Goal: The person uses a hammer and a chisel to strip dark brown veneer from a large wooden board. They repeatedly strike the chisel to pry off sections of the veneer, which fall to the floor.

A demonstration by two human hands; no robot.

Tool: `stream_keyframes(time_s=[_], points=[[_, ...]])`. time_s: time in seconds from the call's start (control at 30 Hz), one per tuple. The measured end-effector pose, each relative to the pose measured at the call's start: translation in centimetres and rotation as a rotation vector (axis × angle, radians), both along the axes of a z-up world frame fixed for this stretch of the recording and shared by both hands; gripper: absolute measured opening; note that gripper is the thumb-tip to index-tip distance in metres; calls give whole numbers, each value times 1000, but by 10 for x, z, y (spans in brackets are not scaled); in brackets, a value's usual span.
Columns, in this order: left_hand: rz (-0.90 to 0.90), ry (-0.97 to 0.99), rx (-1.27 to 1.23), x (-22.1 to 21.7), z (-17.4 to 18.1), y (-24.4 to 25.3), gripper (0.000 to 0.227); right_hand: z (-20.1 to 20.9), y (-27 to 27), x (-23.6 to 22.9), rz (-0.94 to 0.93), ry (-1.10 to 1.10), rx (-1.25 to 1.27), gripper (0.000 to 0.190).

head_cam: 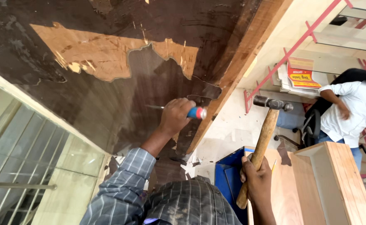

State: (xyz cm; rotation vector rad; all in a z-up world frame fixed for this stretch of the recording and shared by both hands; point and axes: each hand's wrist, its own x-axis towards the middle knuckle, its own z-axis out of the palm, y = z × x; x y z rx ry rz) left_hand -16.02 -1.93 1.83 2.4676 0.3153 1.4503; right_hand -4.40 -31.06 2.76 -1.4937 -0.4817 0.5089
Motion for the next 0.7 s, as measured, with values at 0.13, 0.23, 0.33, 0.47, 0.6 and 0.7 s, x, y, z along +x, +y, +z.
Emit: stream_keyframes(time_s=[0.13, 0.23, 0.33, 0.47, 0.6, 0.7], points=[[-139, 36, 151, -10, 26, 0, 23, -6, 9, -2, 29, 66, 53, 13], [-217, 117, 354, 0, 60, -1, 14, -6, 12, -6, 20, 60, 11, 13], [-218, 59, 473, 18, 88, 4, 16, -5, 10, -11, 51, 33, 8, 14], [-184, 31, 433, 39, 114, 19, 26, -7, 7, -15, 50, 13, 1, 12], [-214, 5, 347, 38, 134, 34, 38, -7, 3, -16, 43, 11, 9, 14], [-233, 12, 324, 40, 138, 38, 40, -3, 4, -16, 35, 19, 30, 15]])
